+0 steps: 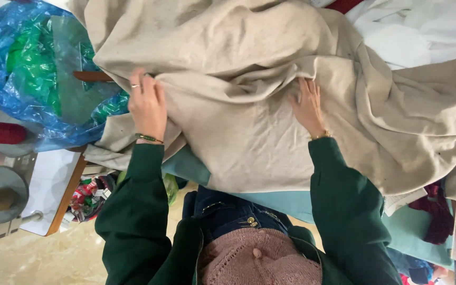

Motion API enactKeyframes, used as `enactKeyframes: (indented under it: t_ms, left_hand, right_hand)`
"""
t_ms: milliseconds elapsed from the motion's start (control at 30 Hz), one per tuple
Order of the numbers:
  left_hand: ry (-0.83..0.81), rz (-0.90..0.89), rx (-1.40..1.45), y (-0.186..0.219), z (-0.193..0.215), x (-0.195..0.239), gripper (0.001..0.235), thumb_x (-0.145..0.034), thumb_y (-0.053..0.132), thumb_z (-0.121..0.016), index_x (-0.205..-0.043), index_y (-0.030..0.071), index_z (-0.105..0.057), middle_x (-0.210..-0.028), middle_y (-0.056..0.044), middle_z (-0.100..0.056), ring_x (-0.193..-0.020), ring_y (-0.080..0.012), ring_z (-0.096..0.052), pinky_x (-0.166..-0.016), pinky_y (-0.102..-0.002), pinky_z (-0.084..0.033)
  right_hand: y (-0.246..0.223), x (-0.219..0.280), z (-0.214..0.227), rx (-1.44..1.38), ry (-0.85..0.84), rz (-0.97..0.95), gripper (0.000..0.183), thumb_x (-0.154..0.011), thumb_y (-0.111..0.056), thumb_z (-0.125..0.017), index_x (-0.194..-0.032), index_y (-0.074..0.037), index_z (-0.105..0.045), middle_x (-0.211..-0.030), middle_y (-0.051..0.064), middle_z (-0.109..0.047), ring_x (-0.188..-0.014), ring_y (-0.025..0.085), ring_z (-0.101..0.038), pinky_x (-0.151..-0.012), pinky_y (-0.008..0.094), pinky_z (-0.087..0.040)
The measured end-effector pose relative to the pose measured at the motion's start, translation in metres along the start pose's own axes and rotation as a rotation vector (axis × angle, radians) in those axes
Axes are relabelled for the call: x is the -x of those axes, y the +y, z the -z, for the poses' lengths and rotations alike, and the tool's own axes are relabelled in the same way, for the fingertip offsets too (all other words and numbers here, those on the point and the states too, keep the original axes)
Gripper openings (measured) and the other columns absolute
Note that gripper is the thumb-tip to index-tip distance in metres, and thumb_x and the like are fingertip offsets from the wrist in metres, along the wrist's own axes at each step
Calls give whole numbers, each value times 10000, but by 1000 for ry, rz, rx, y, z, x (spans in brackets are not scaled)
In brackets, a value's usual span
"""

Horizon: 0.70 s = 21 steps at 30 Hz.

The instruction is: Marking a pattern on fabric with a pen and ruler, then cutting it out with scissors.

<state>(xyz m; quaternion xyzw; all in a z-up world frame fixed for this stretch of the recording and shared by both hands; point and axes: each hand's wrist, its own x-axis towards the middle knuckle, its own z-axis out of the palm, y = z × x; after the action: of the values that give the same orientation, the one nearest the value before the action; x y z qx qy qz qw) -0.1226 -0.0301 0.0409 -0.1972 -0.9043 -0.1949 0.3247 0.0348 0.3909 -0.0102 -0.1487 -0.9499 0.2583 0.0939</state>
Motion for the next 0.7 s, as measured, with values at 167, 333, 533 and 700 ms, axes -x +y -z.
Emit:
enactKeyframes:
  t_ms: [167, 333, 533, 700]
  left_hand:
    - [163, -88, -103, -23, -8, -5, 178, -927, 209, -767, -957, 148, -603, -1344, -79, -627, -1169, -274, -681, -1024, -445, -506]
    - [164, -191, -145, 23, 7, 16, 265, -912, 147, -778, -1137, 89, -650, -1405, -186, -593, -1377, -389, -541, -1117, -670, -342]
    - [-143, -577, 112, 59, -9, 103, 362, -955, 389, -649, -1281, 241, -594, -1429, -52, -572, -1392, -272, -484, -1164, -655, -292]
    - [-527, -401, 54, 47, -12, 116, 710, -1020, 652, -379, -1591, 231, -398, -1693, 16, -341, -1583, -187, -226, -1299, -564, -87]
  right_hand:
    - [-17, -14, -2, 130, 84, -10, 685, -977, -193, -728, -1567, -36, -417, -1433, 259, -446, -1234, 488, -476, -996, 598, -414]
    - [-13, 9, -7, 311, 152, 48, 499, -1060, -275, -627, -1496, -50, -536, -1491, 249, -413, -1325, 476, -434, -1042, 593, -395]
    - [13, 52, 18, 401, 233, -97, 478, -1073, -216, -638, -1519, -95, -520, -1517, 199, -421, -1431, 406, -352, -1142, 599, -286]
    - [71, 131, 64, 374, 245, -438, 429, -1120, -310, -545, -1516, -146, -517, -1535, 155, -426, -1443, 356, -340, -1156, 578, -269]
